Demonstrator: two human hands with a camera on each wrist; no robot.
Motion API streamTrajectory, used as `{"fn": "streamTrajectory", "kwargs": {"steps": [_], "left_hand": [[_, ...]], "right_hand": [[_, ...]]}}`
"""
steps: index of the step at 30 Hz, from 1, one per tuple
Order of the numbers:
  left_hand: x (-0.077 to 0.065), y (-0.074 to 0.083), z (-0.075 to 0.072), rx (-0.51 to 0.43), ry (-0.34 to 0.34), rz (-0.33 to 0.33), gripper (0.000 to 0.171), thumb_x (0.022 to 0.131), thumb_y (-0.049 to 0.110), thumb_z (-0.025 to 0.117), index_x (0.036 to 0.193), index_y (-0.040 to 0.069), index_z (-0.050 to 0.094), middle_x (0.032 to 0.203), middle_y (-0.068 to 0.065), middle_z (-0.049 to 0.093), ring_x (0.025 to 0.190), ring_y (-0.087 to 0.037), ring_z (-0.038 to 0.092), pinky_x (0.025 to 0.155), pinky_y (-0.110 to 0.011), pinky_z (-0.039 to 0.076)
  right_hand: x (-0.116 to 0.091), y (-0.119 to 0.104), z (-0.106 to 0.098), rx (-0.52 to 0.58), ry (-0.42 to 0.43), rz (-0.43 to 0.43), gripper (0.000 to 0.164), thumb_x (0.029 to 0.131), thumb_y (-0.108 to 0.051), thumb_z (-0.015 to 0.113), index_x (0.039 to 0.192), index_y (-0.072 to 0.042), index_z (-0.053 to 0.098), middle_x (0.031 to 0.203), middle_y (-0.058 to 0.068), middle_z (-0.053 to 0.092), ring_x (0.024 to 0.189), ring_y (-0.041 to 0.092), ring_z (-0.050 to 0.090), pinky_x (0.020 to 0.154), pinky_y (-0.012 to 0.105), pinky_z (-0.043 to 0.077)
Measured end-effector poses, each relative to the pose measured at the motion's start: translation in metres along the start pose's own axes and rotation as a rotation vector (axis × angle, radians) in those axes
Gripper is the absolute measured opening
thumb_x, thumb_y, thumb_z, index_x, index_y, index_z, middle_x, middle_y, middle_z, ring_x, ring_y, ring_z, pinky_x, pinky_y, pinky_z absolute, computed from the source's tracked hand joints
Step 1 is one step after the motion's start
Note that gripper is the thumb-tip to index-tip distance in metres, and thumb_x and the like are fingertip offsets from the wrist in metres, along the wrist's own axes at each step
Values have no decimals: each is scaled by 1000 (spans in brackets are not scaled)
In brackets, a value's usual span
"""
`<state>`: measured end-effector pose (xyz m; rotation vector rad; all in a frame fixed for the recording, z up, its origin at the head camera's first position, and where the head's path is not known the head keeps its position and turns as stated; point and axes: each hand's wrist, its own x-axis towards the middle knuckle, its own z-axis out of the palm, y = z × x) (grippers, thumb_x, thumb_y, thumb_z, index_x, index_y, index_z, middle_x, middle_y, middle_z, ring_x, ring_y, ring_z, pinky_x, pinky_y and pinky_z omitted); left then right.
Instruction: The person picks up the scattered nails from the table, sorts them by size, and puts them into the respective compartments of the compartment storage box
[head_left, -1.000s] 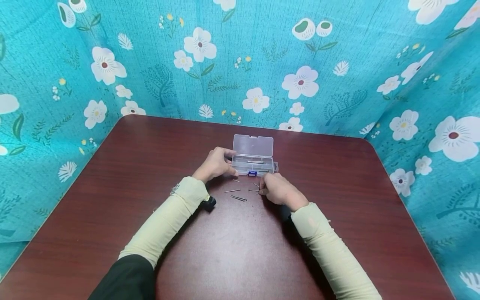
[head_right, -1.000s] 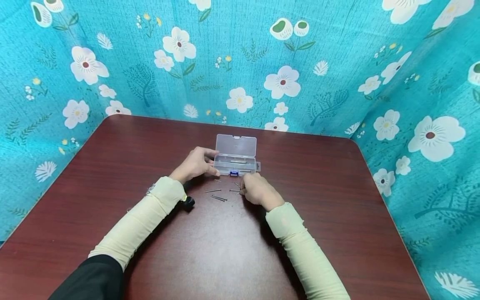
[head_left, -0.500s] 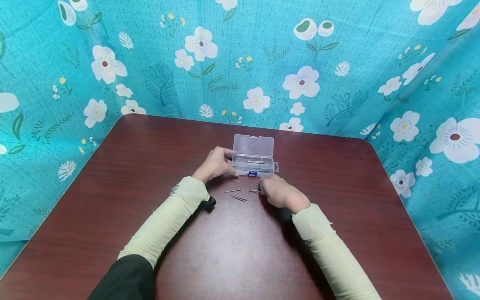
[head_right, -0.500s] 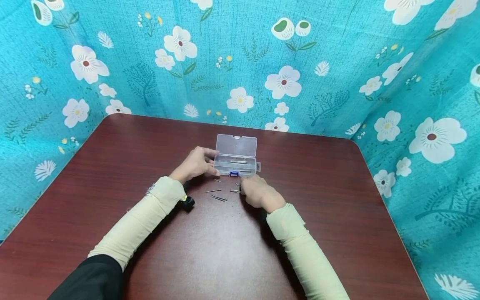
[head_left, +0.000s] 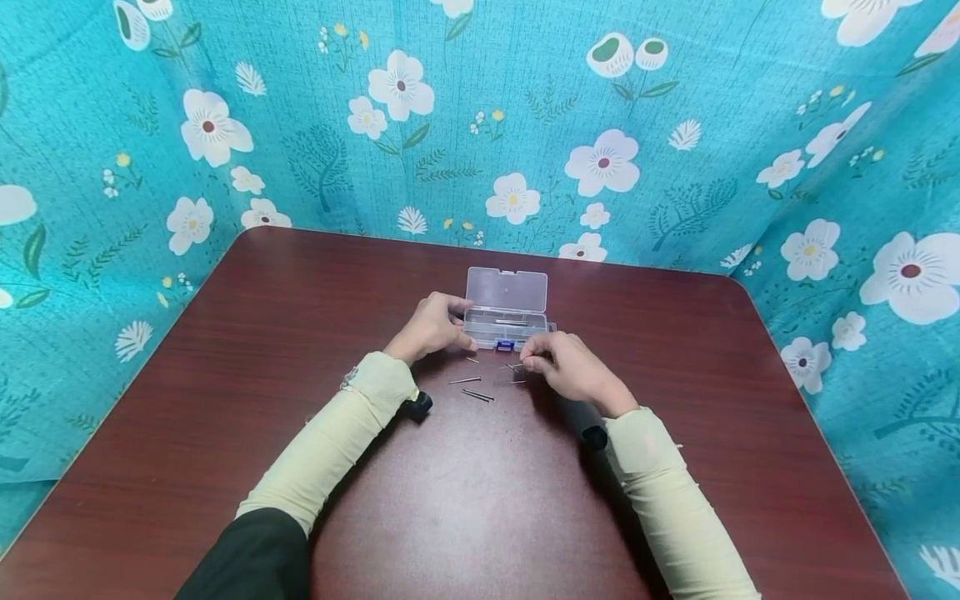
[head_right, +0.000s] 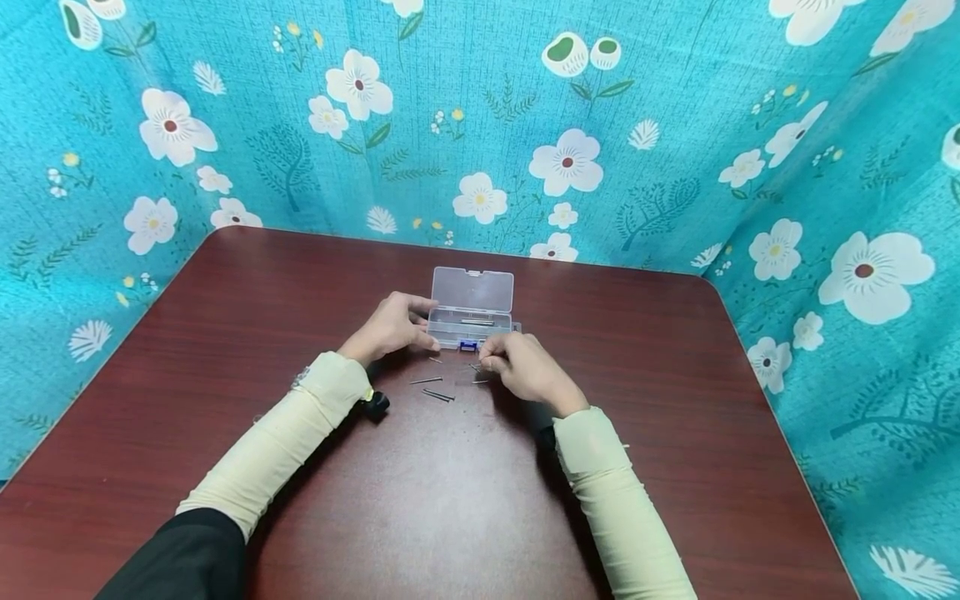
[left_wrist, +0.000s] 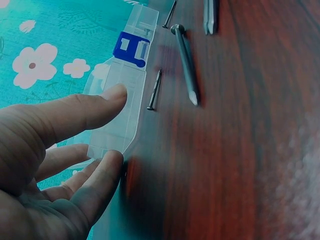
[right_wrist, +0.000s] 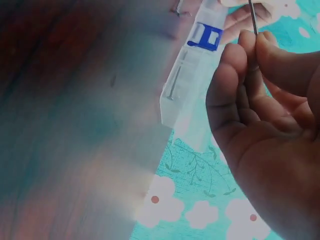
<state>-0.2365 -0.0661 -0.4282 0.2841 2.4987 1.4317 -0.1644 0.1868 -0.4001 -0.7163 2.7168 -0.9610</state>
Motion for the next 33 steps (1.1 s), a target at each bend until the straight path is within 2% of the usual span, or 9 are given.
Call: {"fn": "streamTrajectory", "kwargs": {"steps": [6,11,17,23,33], "left_hand": [[0,0,0,2,0,-8,81,61,2,95,135,6,65,123,-11,67,98,-20,62,77,-29,52],[0,-1,1,-3,-2,-9,81,60,1,95,135,6,65,124,-11,66,99,-20,62,77,-29,52],[0,0,0,-4,-6,-6,80,62,1,95,136,6,64,128,-9,65,100,-20,63,76,-28,53],[1,0,-1,-10,-3,-5,80,61,0,95,134,5,65,127,-10,65,99,-21,63,74,-28,53],[1,-1,-1,-10,-7,-9,79,62,0,95,135,5,64,128,-10,65,99,-21,63,74,-29,54]], "right_hand": [[0,5,-3,100,65,51,13,95,5,63,89,-3,71,79,4,63,69,17,56,63,33,49],[1,6,-4,158,121,100,11,96,4,64,90,1,73,76,5,63,70,19,58,64,31,50],[2,3,-7,256,146,151,11,97,2,63,94,5,73,80,8,66,72,22,60,65,31,53],[7,3,-11,240,171,172,12,98,0,63,93,4,74,80,8,66,72,22,60,66,32,53],[22,9,-15,174,226,264,13,99,-5,63,95,1,74,82,9,66,74,23,59,66,35,50]]}}
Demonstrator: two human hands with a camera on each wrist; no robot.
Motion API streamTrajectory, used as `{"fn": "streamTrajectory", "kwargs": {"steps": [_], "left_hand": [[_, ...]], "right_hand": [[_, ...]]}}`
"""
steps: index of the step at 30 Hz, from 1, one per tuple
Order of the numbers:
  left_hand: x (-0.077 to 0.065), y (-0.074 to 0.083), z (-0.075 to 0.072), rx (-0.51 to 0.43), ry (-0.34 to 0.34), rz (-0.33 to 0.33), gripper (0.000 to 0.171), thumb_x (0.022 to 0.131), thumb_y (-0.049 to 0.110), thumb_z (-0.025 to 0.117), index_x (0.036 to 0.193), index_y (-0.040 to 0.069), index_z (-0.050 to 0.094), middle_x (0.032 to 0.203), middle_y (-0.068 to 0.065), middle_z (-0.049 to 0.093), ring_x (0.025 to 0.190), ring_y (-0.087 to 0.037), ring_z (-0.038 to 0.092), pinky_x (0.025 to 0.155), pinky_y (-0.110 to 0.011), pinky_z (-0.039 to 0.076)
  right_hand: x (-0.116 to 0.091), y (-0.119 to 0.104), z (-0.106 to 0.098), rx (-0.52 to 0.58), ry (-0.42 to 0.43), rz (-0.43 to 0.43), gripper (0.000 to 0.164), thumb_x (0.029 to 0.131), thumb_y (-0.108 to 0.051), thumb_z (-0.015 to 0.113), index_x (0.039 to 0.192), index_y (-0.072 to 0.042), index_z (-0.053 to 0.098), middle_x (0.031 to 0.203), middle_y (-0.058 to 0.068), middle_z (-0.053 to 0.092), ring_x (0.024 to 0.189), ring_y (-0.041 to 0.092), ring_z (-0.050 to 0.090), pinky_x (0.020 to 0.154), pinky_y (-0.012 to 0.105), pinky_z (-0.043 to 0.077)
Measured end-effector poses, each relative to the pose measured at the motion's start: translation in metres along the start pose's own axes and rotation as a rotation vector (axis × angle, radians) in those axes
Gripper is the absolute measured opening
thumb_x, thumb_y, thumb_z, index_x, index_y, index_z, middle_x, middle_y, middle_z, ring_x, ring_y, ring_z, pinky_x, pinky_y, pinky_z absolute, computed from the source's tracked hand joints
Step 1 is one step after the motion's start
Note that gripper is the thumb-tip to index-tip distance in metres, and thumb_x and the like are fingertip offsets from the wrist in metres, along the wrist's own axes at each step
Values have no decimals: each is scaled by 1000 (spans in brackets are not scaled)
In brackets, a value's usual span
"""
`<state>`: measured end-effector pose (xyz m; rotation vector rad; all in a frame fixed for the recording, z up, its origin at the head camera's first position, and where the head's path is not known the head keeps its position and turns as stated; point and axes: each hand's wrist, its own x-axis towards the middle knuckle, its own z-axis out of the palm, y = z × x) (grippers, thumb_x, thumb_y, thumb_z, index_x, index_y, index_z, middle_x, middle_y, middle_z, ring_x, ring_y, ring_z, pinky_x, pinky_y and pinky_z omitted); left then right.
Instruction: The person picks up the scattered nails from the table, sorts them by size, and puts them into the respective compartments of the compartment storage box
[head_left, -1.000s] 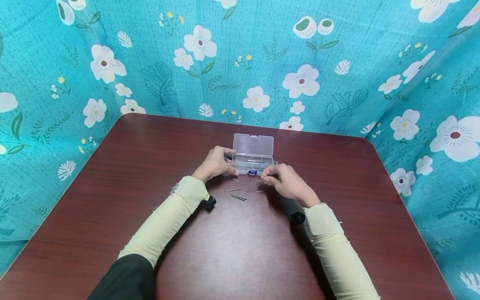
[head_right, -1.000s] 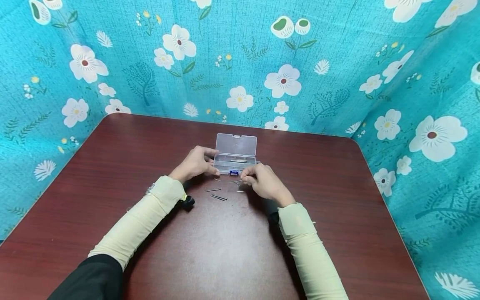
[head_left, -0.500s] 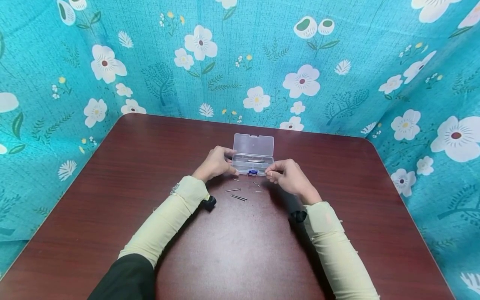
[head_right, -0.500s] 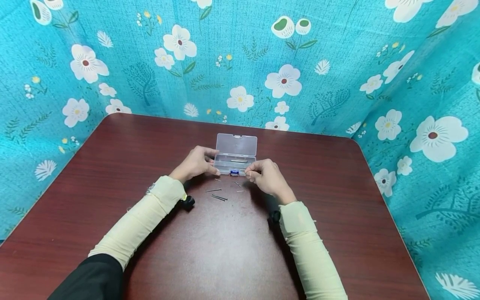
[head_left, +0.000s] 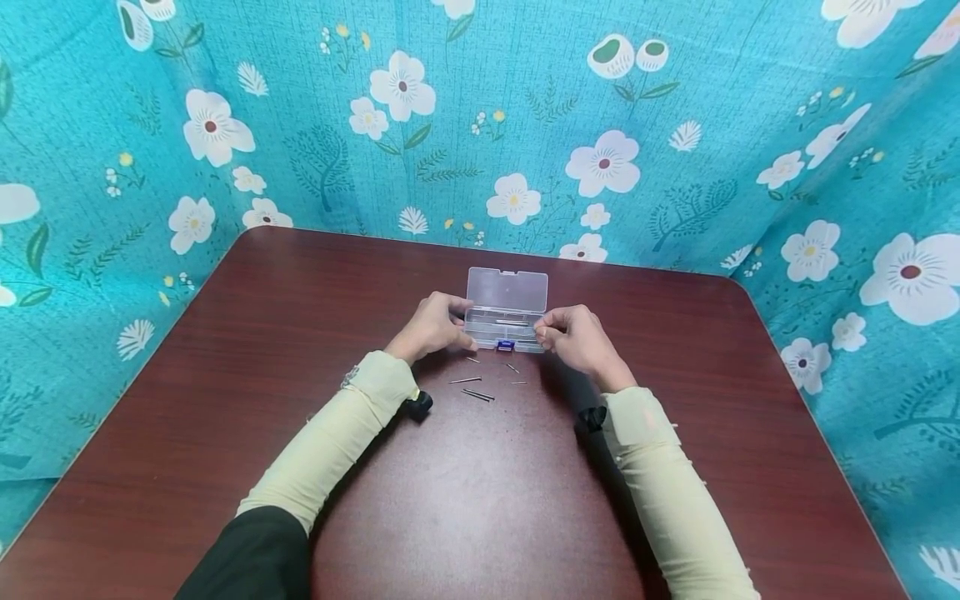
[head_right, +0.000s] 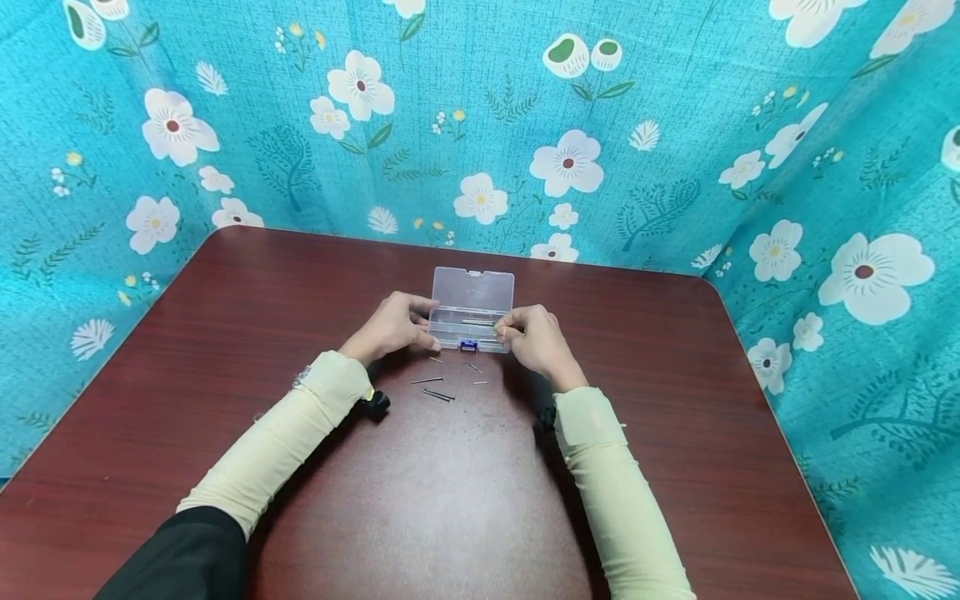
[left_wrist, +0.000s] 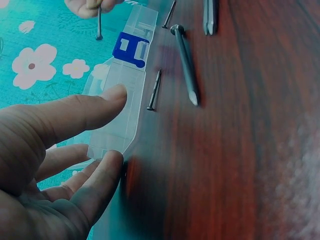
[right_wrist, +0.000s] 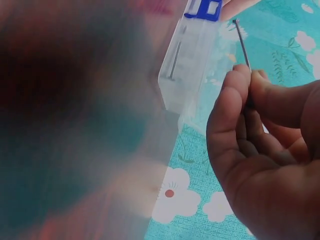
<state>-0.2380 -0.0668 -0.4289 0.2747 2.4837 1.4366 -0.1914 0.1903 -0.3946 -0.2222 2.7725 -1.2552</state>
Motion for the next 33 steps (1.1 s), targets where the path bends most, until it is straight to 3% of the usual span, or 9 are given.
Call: {"fn": "streamTrajectory", "kwargs": {"steps": [11,20,33], "left_hand": [[0,0,0,-9,-5,3,80,62,0,95,135,5,64,129,-10,64,100,-21,64,73,-29,54],[0,-1,1,-12,-1,-3,80,62,0,95,135,5,64,128,-10,65,99,-21,64,72,-28,54],[1,0,0,-3,2,-11,80,60,1,96,134,7,66,124,-9,66,99,-20,63,71,-28,54]], "right_hand": [[16,0,3,-144,48,-15,19,100,-8,61,90,0,75,82,8,67,69,21,54,61,35,43],[18,-2,12,-221,39,-66,20,97,-1,59,82,-1,74,64,2,49,61,19,44,59,34,39],[16,-2,9,-212,65,-48,15,98,-9,65,95,-2,78,78,5,67,68,21,52,65,36,44]]}}
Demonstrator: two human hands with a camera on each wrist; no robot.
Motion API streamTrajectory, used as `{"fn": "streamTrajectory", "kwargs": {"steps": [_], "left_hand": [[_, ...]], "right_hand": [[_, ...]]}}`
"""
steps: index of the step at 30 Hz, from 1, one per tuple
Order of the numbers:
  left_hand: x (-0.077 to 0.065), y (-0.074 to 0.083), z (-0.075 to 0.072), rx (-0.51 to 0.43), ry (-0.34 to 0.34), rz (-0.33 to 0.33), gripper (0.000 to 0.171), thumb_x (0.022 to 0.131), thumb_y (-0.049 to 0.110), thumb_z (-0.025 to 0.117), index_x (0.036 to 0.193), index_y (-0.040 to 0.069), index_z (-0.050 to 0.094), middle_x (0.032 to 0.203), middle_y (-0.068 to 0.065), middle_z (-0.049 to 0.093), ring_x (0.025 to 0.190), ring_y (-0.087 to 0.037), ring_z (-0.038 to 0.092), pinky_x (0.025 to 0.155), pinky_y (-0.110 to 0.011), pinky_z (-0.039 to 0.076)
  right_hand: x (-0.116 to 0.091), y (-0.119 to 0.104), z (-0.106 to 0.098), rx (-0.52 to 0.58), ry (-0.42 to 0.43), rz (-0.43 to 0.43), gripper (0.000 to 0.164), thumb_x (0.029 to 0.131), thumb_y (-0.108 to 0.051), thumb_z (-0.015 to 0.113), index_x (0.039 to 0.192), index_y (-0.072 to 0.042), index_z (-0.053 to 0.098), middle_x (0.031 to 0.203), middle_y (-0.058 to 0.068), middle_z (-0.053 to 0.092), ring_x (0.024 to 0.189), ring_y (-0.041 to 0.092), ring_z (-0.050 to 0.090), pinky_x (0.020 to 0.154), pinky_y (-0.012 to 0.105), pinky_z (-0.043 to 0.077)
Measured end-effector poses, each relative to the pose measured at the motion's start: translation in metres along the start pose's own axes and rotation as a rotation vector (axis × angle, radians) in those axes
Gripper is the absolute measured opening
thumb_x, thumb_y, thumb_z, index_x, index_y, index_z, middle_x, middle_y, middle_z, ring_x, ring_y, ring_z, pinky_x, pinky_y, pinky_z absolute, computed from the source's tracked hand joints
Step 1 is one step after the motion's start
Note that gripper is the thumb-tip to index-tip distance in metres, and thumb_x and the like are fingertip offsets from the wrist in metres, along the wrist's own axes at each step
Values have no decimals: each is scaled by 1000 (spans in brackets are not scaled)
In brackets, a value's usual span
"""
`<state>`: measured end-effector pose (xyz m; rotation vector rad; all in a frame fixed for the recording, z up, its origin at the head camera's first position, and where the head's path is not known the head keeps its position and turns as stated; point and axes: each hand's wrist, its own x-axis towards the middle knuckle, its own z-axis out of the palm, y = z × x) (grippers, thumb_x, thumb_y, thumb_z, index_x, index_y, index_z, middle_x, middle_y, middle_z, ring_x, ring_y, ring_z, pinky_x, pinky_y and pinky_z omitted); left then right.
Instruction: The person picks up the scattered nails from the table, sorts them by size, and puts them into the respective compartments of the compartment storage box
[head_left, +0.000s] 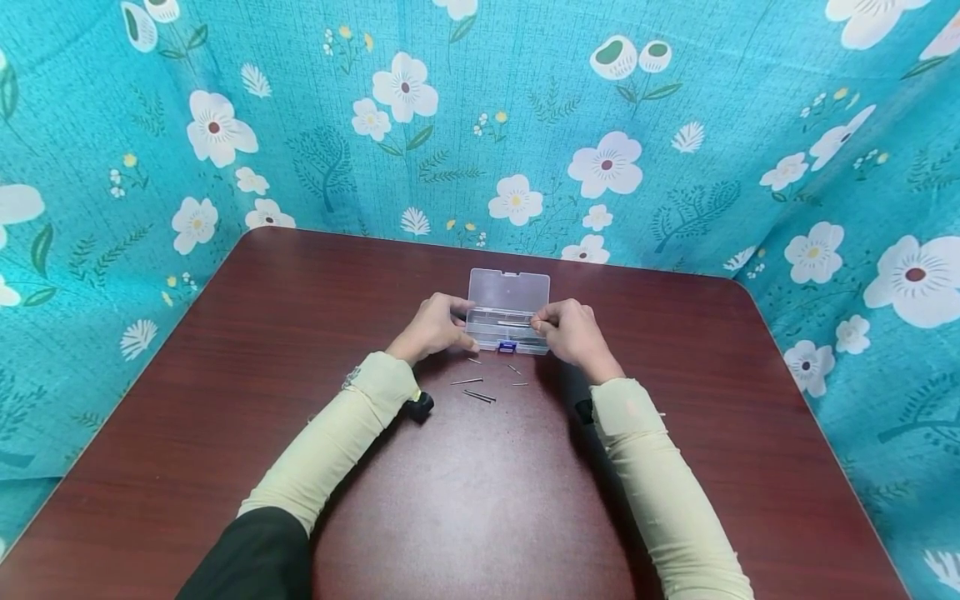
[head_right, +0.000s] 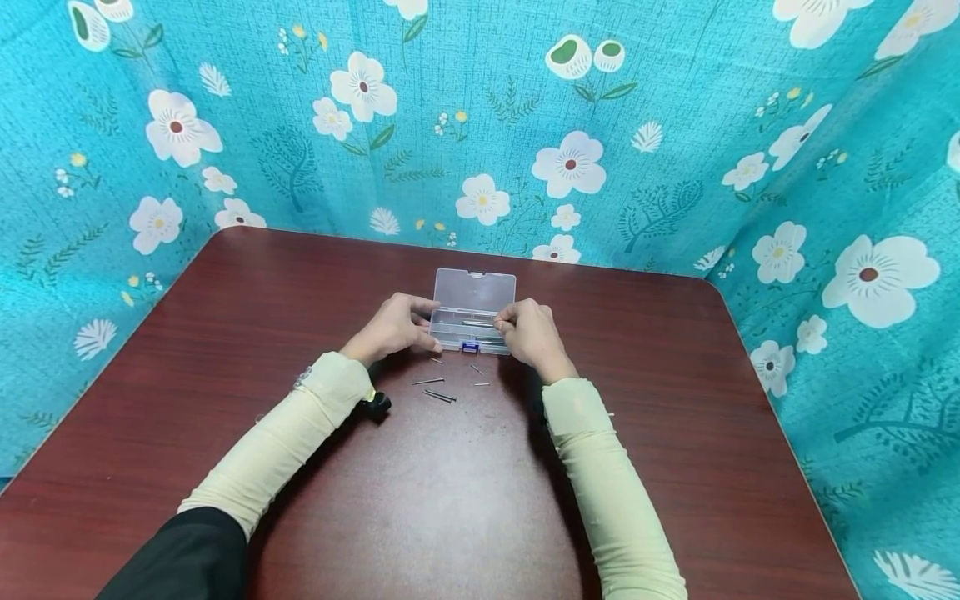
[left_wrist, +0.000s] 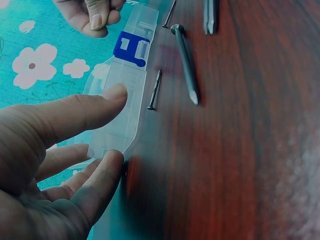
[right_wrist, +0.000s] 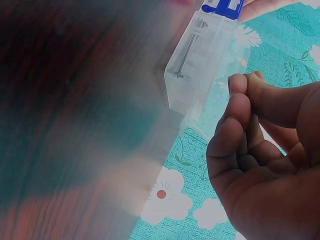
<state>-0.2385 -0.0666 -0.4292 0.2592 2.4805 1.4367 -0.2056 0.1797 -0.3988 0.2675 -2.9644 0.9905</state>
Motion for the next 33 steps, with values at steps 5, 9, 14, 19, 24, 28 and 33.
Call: {"fn": "streamTrajectory", "kwargs": {"steps": [5,9,14,19,24,28,33], "left_hand": [[-1,0,1,3,5,-2,80,61,1,96,134,7,65,121,-10,66,98,-21,62,71,-29,54],[-1,0,2,0,5,-6,80,60,1,96,134,7,65,120,-11,67,97,-21,62,71,-29,53],[-1,-1,1,2,11,-2,80,60,2,96,134,7,66,120,-11,67,97,-21,62,72,-29,53],[0,-1,1,-2,13,5,80,60,1,96,134,7,65,124,-9,66,99,-20,63,73,-29,54],[0,-1,1,-7,11,1,80,61,0,95,135,7,65,126,-9,65,100,-20,63,73,-29,54],[0,0,1,-13,9,-5,81,61,0,95,135,7,65,124,-10,65,99,-21,63,72,-29,54],[0,-2,2,-10,20,-6,80,60,1,96,134,7,66,115,-12,67,96,-21,62,71,-29,54]], "right_hand": [[-4,1,0,13,1,-5,14,98,-9,66,95,-2,78,80,5,67,68,21,52,64,36,44],[-9,2,1,20,-19,8,14,97,-9,65,93,-3,78,77,4,63,66,20,50,61,35,43],[-14,2,1,22,-35,22,13,96,-6,65,90,-3,77,71,3,60,64,19,48,59,34,41],[-19,1,1,17,-40,18,12,95,-6,67,87,-4,76,76,4,63,67,19,49,61,35,42],[-24,1,4,19,-80,3,15,95,-4,65,82,-4,74,74,2,60,65,18,47,61,34,41],[-27,1,6,0,-114,-7,17,95,-5,65,81,-6,73,72,-2,59,66,17,48,62,34,42],[-31,-1,8,-14,-158,-13,16,95,-8,67,82,-8,76,73,-3,65,68,17,52,65,35,46]]}}
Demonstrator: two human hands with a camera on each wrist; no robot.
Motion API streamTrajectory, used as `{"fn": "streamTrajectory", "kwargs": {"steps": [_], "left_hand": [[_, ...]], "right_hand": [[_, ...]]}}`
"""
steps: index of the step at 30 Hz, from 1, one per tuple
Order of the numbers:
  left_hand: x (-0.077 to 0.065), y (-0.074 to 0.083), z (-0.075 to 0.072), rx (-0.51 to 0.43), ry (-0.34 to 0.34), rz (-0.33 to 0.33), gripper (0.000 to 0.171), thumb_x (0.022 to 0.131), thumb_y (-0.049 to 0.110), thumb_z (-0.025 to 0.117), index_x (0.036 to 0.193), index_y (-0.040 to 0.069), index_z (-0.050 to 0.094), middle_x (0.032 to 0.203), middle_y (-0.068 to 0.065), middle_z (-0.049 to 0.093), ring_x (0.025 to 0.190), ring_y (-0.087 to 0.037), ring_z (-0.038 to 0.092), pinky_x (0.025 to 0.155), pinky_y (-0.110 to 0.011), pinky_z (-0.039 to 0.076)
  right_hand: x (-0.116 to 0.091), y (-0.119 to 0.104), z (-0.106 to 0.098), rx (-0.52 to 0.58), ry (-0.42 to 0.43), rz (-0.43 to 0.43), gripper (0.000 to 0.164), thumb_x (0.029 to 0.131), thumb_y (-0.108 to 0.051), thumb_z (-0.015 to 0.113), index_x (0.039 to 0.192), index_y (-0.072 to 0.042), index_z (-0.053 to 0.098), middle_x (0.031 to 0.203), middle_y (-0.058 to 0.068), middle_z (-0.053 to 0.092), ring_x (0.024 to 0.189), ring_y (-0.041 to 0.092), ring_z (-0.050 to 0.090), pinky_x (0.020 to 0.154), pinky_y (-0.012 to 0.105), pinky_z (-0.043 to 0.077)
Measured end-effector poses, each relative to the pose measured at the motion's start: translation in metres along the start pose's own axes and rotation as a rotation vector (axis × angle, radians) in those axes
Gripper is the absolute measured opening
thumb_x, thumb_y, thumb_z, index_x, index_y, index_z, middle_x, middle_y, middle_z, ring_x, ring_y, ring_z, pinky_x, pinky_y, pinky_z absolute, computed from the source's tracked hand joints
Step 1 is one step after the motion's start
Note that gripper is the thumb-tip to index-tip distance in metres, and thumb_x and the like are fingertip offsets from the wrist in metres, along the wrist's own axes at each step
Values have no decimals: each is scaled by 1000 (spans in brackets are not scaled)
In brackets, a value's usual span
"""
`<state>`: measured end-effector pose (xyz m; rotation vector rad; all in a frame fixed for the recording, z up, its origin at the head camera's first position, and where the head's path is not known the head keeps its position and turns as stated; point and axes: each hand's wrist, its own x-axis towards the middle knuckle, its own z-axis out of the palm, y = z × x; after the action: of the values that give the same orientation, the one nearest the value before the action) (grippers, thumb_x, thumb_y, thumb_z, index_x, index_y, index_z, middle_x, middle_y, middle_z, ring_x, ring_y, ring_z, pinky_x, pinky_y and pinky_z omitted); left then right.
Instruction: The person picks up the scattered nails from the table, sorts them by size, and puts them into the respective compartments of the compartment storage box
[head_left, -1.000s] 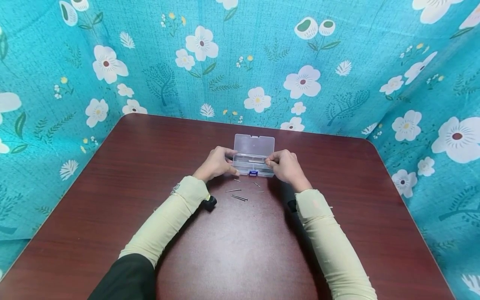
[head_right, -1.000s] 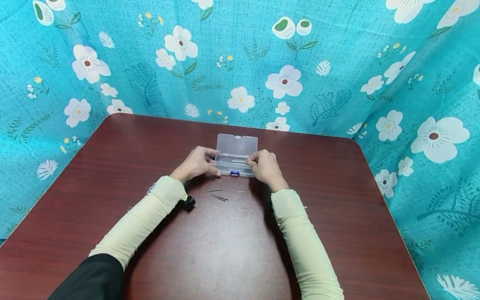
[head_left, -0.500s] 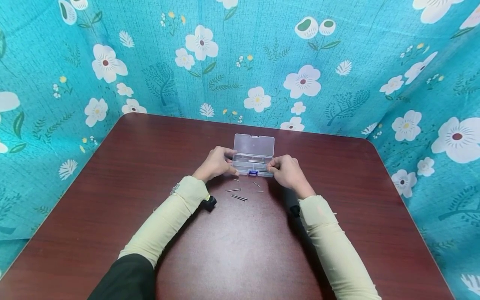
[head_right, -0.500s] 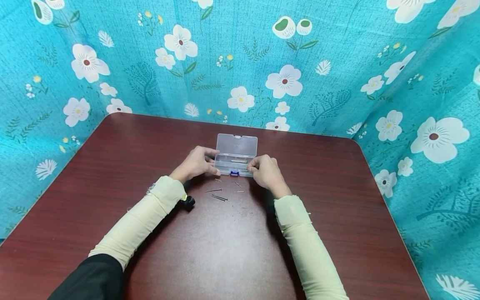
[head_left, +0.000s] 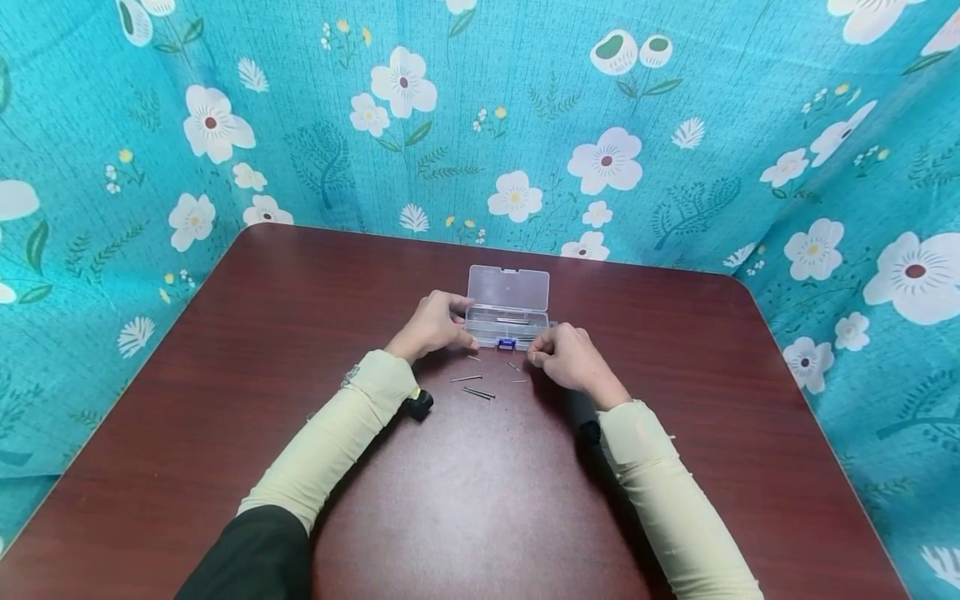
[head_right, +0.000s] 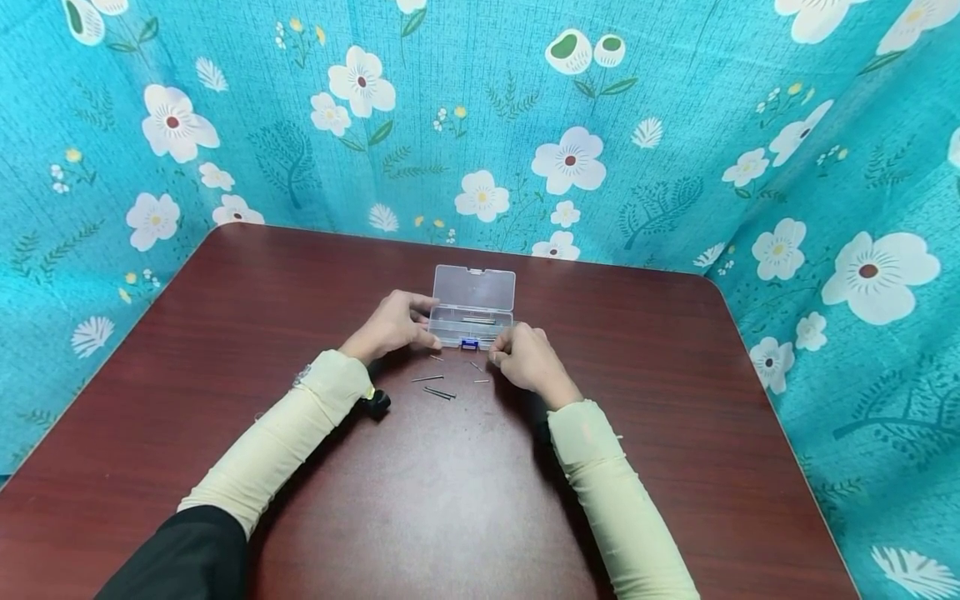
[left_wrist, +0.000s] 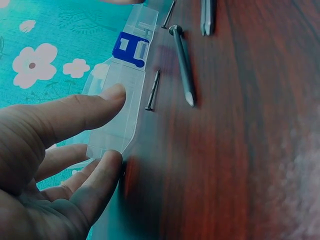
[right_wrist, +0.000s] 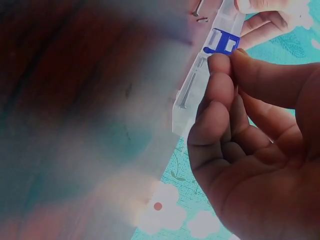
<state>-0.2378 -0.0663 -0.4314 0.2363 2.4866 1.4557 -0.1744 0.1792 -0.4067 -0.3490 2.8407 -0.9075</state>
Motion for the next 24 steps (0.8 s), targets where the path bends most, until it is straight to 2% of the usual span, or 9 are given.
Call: {"fn": "streamTrajectory", "kwargs": {"steps": [4,10,17,24], "left_hand": [[0,1,0,15,2,2,80,60,2,96,134,8,66,110,-12,69,95,-21,63,73,-30,53],[-1,1,0,17,3,1,81,60,2,96,134,9,65,114,-12,68,97,-21,63,78,-32,53],[-1,2,0,18,5,-2,81,61,2,96,135,9,65,120,-10,67,99,-21,62,78,-31,53],[-1,2,0,16,6,8,80,60,1,96,134,8,66,120,-9,67,97,-20,63,75,-29,53]], "right_hand": [[-3,-1,1,-13,-39,-18,16,95,-8,67,81,-9,76,73,-4,67,66,15,53,65,34,47],[-6,0,4,-61,-74,-57,15,93,-9,69,81,-13,77,73,-6,68,68,13,56,69,35,48],[-8,-1,7,-83,-146,-36,14,91,-11,74,77,-16,77,72,-8,69,68,14,55,66,35,47],[-9,-2,12,-110,-168,-17,14,86,-17,81,76,-18,72,72,-8,65,70,14,57,69,35,48]]}}
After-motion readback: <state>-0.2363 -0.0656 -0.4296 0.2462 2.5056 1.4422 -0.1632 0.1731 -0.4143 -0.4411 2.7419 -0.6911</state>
